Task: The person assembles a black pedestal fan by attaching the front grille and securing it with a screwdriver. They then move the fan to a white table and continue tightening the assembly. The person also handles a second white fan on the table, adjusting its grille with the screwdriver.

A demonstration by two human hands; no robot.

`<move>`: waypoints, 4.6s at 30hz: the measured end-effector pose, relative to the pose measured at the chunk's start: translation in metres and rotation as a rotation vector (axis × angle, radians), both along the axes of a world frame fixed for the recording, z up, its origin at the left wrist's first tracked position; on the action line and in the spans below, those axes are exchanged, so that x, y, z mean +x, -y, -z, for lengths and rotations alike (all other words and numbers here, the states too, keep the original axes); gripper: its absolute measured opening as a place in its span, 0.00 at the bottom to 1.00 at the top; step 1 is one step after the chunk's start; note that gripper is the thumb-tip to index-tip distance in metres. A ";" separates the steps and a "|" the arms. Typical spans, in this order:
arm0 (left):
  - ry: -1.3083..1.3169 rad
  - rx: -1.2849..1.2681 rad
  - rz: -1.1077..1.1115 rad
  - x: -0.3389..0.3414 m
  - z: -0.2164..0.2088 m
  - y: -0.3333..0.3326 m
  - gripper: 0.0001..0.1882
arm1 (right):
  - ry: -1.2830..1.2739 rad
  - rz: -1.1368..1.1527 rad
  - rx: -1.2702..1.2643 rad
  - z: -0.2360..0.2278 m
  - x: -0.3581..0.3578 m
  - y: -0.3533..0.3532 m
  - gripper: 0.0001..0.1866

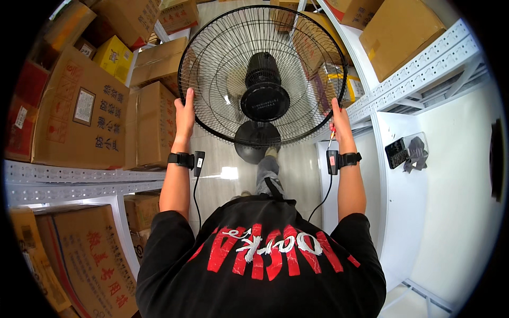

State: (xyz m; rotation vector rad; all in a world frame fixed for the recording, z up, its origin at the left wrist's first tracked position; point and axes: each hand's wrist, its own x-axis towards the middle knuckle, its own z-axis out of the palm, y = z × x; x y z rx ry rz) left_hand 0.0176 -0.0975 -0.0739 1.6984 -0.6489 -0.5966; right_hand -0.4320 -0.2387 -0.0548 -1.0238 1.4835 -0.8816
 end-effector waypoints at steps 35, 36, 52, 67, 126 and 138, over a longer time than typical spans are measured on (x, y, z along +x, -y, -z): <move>0.046 -0.147 0.226 -0.005 0.041 -0.054 0.29 | 0.097 -0.028 -0.077 0.059 -0.048 -0.054 0.18; 0.021 -0.187 0.235 -0.003 0.050 -0.055 0.29 | 0.129 -0.040 -0.083 0.065 -0.048 -0.056 0.18; -0.304 -0.125 0.359 -0.021 0.036 -0.093 0.36 | 0.233 -0.090 -0.186 0.077 -0.055 -0.090 0.22; -0.275 -0.167 0.709 -0.097 -0.004 -0.134 0.25 | -0.014 0.193 -0.319 -0.065 -0.167 -0.245 0.21; -0.275 0.429 1.379 -0.810 0.066 -0.120 0.30 | -0.504 0.887 -0.485 0.097 -0.552 -0.652 0.29; 0.299 0.414 1.594 -0.813 0.023 -0.119 0.12 | -0.282 1.336 0.038 0.110 -0.583 -0.634 0.10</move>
